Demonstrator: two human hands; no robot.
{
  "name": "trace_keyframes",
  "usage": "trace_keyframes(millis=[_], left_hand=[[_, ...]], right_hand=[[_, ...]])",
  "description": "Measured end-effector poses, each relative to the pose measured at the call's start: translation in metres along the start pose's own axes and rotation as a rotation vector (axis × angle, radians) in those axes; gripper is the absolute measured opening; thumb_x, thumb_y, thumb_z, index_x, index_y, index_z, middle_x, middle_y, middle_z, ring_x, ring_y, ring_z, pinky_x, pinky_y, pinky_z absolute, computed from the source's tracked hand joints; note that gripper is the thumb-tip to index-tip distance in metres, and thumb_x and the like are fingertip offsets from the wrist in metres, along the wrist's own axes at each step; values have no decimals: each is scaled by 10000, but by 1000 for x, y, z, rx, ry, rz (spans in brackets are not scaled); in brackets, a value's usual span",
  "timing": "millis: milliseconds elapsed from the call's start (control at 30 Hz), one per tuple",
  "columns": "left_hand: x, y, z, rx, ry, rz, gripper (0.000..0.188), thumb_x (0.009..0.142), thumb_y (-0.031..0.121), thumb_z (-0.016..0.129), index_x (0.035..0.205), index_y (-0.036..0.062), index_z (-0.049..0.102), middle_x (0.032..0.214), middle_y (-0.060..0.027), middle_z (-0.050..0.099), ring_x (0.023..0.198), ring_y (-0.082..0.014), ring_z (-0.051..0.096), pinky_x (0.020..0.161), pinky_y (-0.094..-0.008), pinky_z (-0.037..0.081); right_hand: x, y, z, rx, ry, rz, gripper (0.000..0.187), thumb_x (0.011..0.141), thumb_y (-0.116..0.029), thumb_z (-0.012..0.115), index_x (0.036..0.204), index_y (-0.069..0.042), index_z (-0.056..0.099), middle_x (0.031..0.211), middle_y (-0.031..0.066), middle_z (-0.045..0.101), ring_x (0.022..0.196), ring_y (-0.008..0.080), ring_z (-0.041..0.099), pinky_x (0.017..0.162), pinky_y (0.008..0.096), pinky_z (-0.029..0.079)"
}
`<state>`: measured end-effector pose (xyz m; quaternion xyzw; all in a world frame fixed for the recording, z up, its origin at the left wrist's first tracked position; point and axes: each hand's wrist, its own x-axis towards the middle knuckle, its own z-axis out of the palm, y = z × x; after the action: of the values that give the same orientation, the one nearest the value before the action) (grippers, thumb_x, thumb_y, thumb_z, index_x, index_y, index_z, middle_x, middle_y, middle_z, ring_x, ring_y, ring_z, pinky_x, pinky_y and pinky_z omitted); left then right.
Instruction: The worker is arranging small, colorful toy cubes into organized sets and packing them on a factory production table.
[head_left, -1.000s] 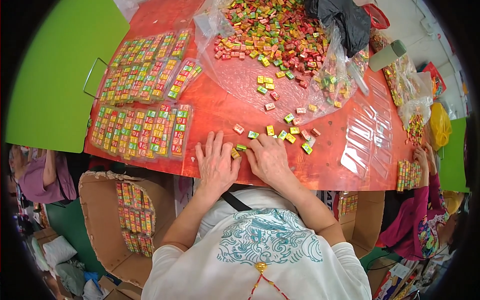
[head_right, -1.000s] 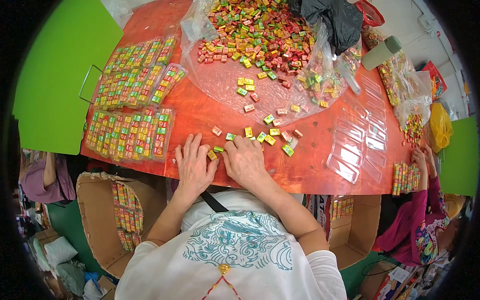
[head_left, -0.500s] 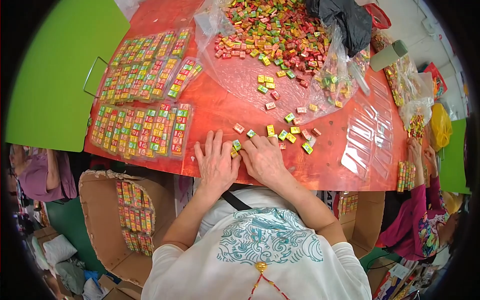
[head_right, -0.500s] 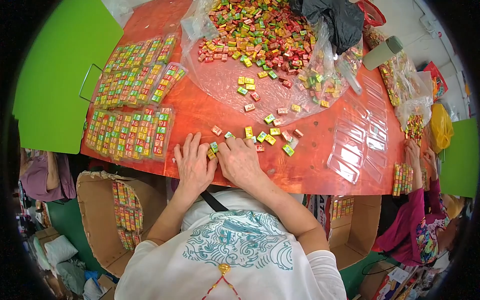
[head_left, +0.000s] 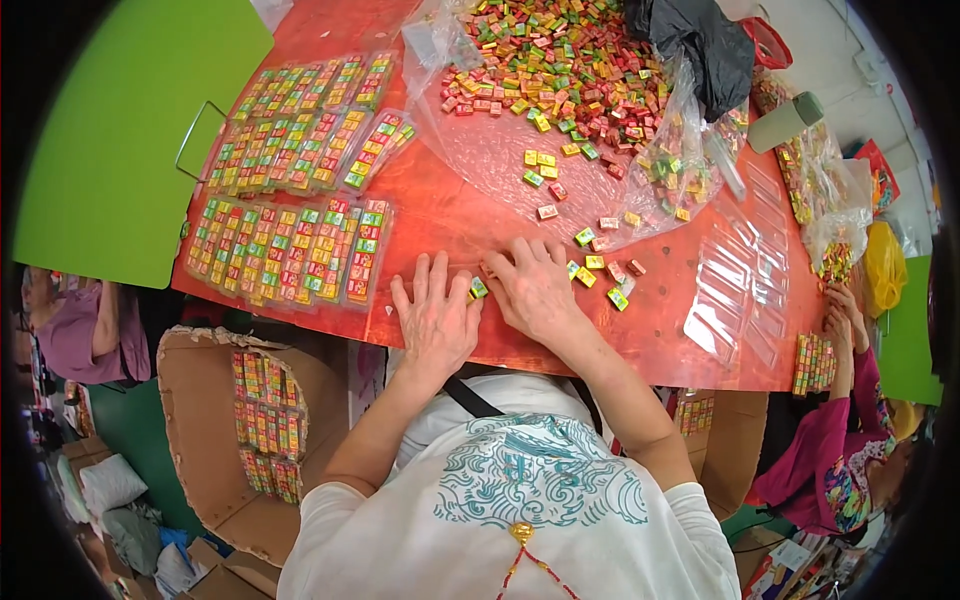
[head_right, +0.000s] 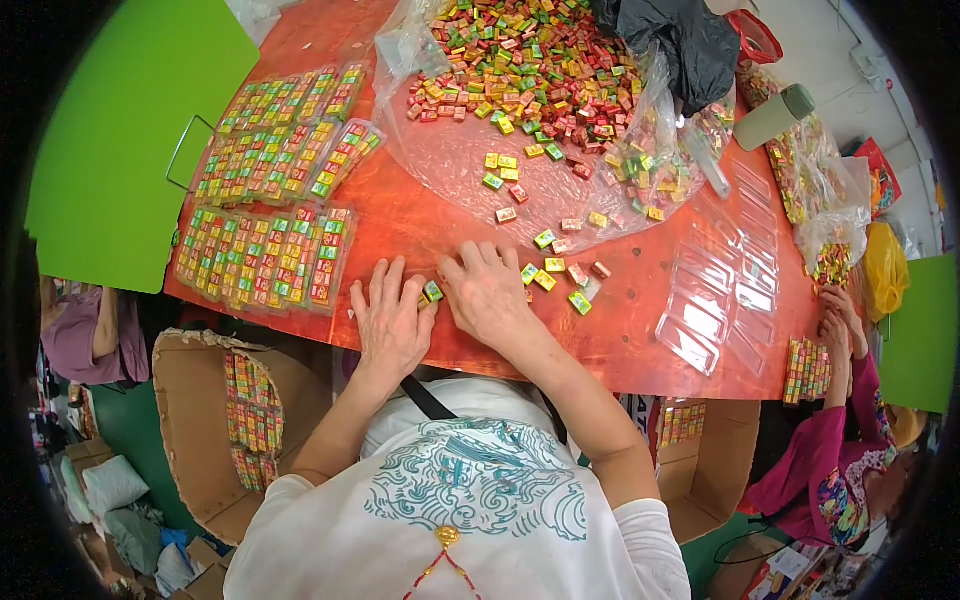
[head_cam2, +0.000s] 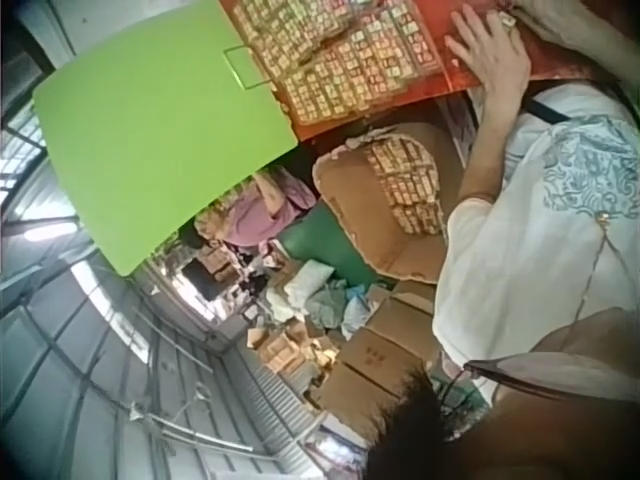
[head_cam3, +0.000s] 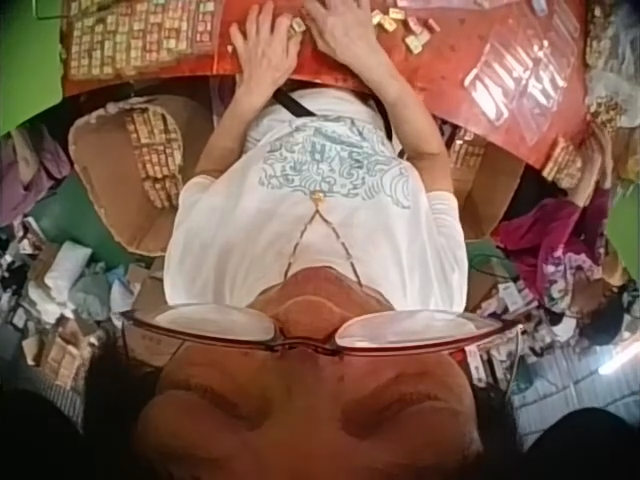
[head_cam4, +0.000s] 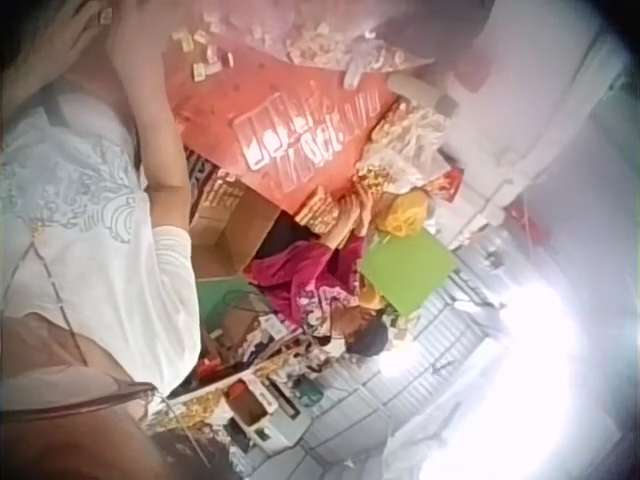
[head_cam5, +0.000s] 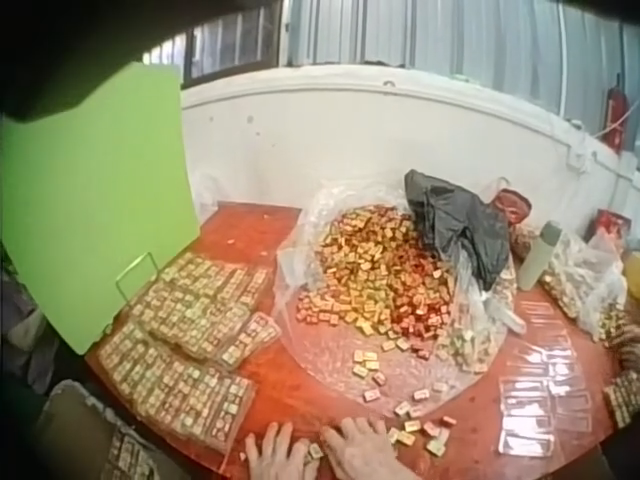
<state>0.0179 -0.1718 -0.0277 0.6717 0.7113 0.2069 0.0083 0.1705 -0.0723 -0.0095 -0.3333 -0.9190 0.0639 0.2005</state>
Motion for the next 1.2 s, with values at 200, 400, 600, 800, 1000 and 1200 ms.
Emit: trace_keyframes(millis=[200,400,600,800,1000,1200], left_hand=[[4,6,-3,-30,5,-12,463,902,321,669,1276,66,571,1476,-256,449,1404,-453,371,1082,-719,239],[15,10,3,-28,-10,30,460,912,313,658,1299,79,569,1476,-256,448,1405,-456,369,1074,-728,242],[15,11,6,-35,2,37,444,921,301,645,1308,93,575,1467,-255,453,1401,-454,372,1063,-734,254],[16,14,9,-35,27,46,400,924,310,645,1282,133,614,1459,-252,459,1396,-450,379,1058,-735,258],[18,16,9,-60,36,52,362,923,304,651,1249,149,641,1450,-242,471,1390,-440,387,1052,-731,264],[18,12,12,-70,44,61,378,911,285,656,1255,131,636,1441,-230,483,1390,-434,389,1051,-719,268]], right_hand=[[-19,7,-17,105,82,64,358,831,-168,725,1181,-118,672,1102,84,602,1041,291,568,944,453,394],[-22,10,-10,-13,72,81,243,832,-178,726,1063,-118,678,1080,76,599,1032,276,570,948,451,393],[-21,-2,-3,-53,52,68,218,842,-186,716,1043,-110,677,1074,78,601,1023,267,572,951,449,388],[-7,20,-13,-38,154,93,230,854,-174,701,1073,-108,673,1065,79,608,1019,262,573,946,446,387],[19,60,-6,-227,136,164,176,864,-182,698,1022,-113,662,984,79,602,985,260,584,932,442,389],[6,28,-3,-190,92,55,111,861,-187,699,906,-111,632,896,76,584,914,259,592,921,441,400]])
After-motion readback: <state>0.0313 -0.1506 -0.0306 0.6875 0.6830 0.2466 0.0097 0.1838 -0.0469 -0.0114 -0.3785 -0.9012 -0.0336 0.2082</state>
